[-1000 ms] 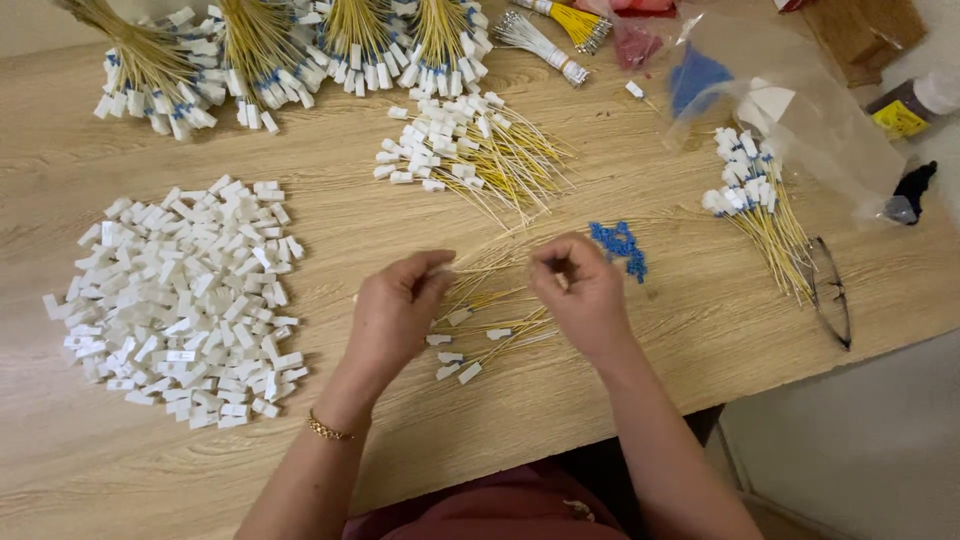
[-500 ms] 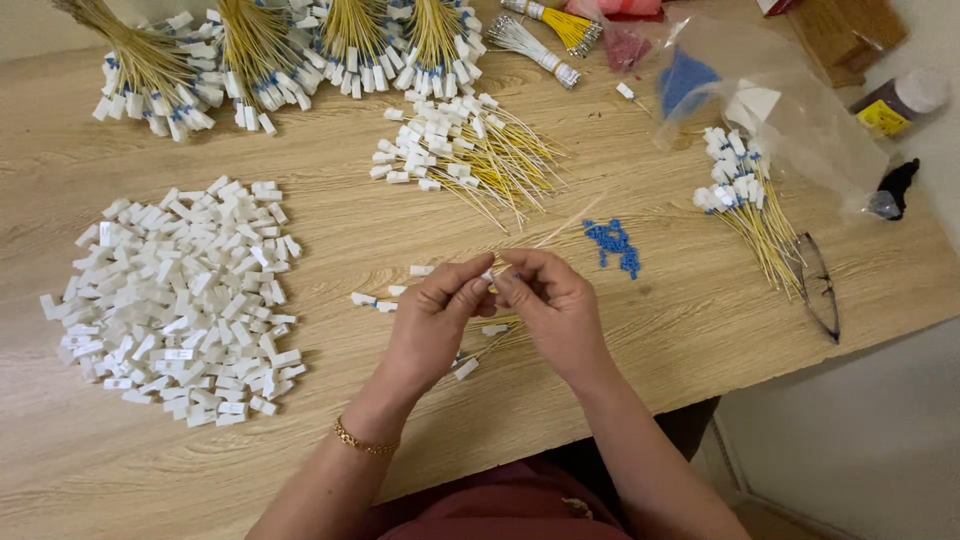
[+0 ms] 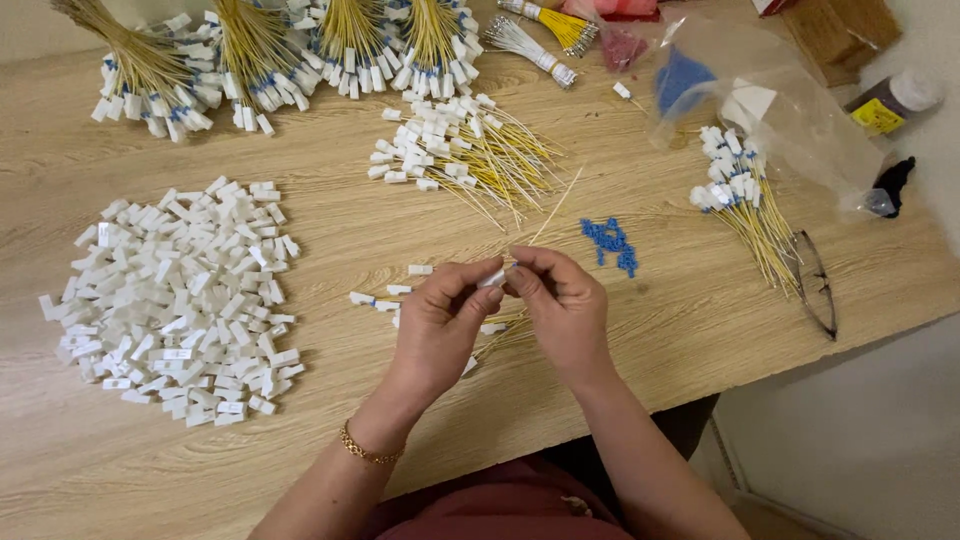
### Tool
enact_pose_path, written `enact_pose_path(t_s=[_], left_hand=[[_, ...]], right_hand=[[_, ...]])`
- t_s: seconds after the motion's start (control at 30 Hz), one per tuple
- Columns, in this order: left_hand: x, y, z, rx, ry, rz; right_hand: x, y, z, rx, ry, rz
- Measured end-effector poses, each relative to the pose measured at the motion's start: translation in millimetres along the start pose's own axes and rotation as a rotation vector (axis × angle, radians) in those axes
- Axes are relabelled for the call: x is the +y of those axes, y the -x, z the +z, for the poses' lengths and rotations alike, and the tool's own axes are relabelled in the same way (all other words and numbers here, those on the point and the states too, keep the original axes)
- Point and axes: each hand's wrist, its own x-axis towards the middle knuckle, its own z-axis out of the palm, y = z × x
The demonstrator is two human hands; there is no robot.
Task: Assembling small white connectors onto thin yellow wires at a workbench
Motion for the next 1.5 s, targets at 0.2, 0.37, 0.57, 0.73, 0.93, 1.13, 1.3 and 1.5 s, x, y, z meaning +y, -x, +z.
enact_pose_path(t_s=[0.2, 0.37, 0.57, 0.73, 0.93, 1.13, 1.3, 1.5], left_hand=[[10.7, -0.5, 2.2, 0.015, -0.047, 0.046], [7.7, 1.1, 5.1, 0.059, -0.01, 0.059], [0.7, -0.9, 4.6, 0.103, 0.047, 0.046], [0.5, -1.2, 4.0, 0.107, 0.065, 0.017], [-0.6, -0.8, 3.4, 0.108, 0.065, -0.044], [5.4, -3.5, -3.8, 0.113, 0.008, -0.117], [29.7, -25.1, -35.1, -0.191, -0.521, -0.105], [47.1, -36.4, -65.6, -0.28, -1.001, -0.166]], right_hand=[[-8.1, 0.7, 1.3, -0.023, -0.002, -0.069], [-7.3, 2.8, 5.2, -0.034, -0.003, -0.129], [-3.0, 6.3, 12.4, -0.075, -0.072, -0.158], [-1.4, 10.1, 15.9, -0.091, -0.133, -0.164], [-2.6, 17.3, 19.1, -0.084, -0.052, -0.147], [0.1, 20.4, 20.9, -0.068, 0.003, -0.158], [10.7, 9.0, 2.6, -0.164, 0.328, -0.135], [46.2, -12.6, -67.1, 0.004, 0.94, -0.109]])
